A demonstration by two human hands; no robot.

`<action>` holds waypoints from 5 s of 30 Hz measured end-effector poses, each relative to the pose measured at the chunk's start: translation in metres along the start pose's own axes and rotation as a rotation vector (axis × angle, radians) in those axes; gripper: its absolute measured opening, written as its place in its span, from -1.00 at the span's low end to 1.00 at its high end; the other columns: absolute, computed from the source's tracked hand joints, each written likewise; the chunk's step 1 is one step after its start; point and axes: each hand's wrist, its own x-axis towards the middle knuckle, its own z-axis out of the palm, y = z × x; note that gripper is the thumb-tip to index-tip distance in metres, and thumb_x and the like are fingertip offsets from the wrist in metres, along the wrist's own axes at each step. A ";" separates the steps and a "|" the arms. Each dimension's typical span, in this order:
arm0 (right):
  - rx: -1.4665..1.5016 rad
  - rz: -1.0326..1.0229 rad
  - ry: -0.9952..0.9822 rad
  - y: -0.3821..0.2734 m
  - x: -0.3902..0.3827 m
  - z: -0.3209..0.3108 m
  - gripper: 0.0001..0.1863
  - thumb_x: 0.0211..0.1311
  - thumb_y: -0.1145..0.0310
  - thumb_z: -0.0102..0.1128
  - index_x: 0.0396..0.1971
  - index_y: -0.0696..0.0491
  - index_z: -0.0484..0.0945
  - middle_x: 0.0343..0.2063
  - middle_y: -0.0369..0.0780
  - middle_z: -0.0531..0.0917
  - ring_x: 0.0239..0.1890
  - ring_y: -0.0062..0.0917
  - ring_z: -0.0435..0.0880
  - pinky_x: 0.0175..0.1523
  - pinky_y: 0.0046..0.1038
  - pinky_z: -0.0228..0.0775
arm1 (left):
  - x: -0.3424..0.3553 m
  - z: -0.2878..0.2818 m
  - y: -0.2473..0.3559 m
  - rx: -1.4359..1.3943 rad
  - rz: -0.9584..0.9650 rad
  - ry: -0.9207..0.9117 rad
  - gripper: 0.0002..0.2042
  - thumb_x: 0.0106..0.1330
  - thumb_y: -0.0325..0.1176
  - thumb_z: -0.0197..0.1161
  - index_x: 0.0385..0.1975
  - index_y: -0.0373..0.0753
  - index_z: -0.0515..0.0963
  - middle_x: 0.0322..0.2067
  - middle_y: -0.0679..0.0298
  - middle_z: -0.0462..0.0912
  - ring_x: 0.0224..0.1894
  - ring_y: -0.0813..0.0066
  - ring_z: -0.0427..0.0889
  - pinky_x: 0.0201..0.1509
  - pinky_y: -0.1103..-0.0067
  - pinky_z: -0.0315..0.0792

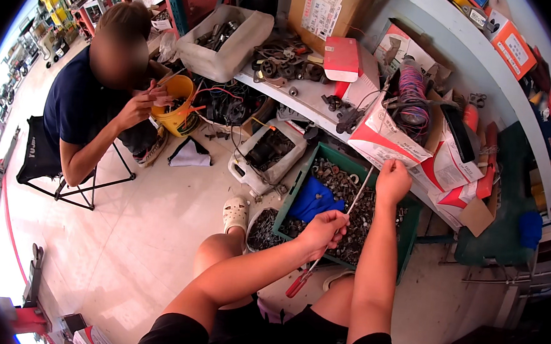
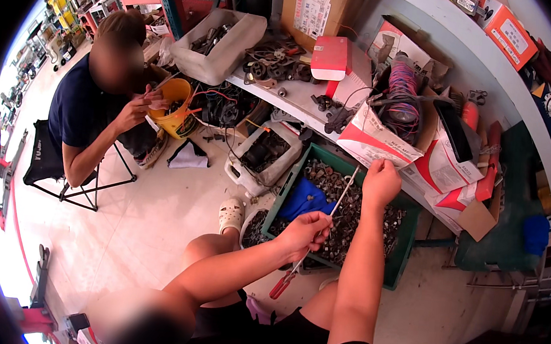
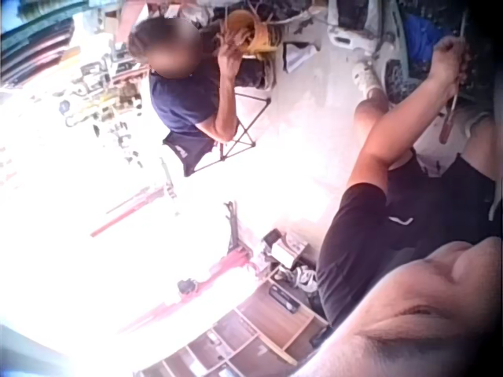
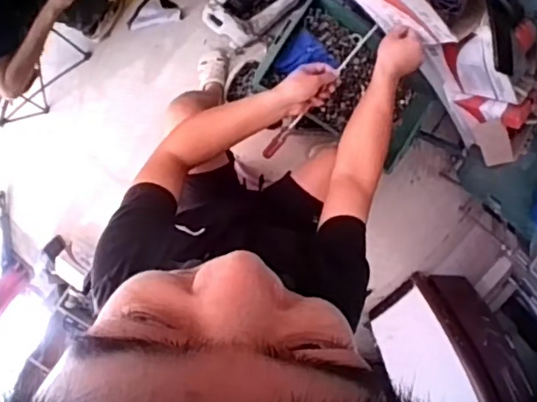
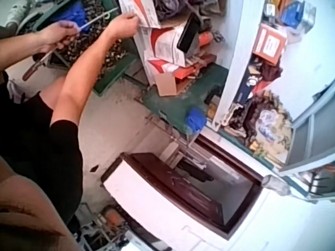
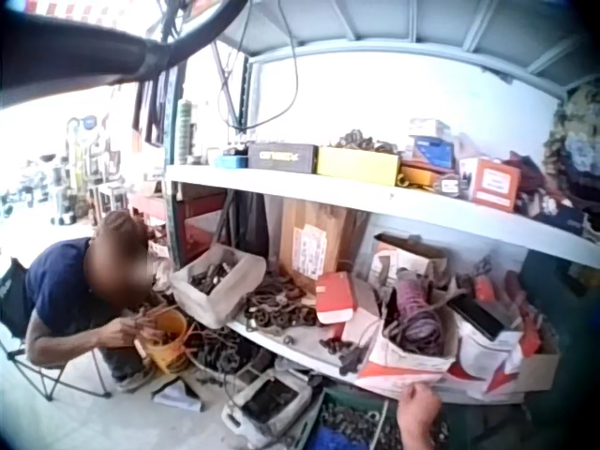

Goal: The person sits on a low stool and uses a screwdriver to manipulate small metal lock cylinders from a green bin. They repeatedly pick up a cylinder, insert the screwdriver, and turn it while holding the cylinder in their other hand. Another person sits nearby working on a separate task.

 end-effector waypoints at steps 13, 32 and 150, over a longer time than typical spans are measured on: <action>-0.010 -0.181 -0.033 0.015 0.003 0.000 -0.72 0.27 0.21 0.07 -0.46 0.12 0.57 -0.56 -0.15 0.62 -0.65 -0.28 0.58 -0.58 -0.27 0.38 | 0.008 0.005 -0.008 0.016 -0.035 0.000 -0.85 0.45 -0.31 0.10 -0.40 -0.13 0.43 -0.56 0.47 0.40 -0.60 0.73 0.21 -0.61 0.74 0.01; 2.235 1.301 -0.405 0.029 -0.008 0.025 -0.78 0.41 0.31 0.09 -0.20 0.16 0.58 -0.55 -0.32 0.54 -0.70 -0.79 0.32 -0.74 -0.80 0.10 | 0.005 0.001 -0.005 0.008 -0.037 0.002 -0.88 0.45 -0.32 0.11 -0.36 -0.16 0.44 -0.54 0.43 0.40 -0.59 0.69 0.22 -0.60 0.74 0.01; 1.852 1.329 -0.353 0.006 -0.013 0.009 -0.71 0.46 0.17 -0.01 -0.32 0.11 0.47 -0.51 -0.28 0.53 -0.71 -0.73 0.27 -0.69 -0.73 0.01 | -0.018 -0.012 0.027 -0.108 0.058 -0.039 -0.87 0.45 -0.30 0.13 -0.35 -0.15 0.45 -0.54 0.43 0.42 -0.59 0.70 0.25 -0.62 0.76 0.02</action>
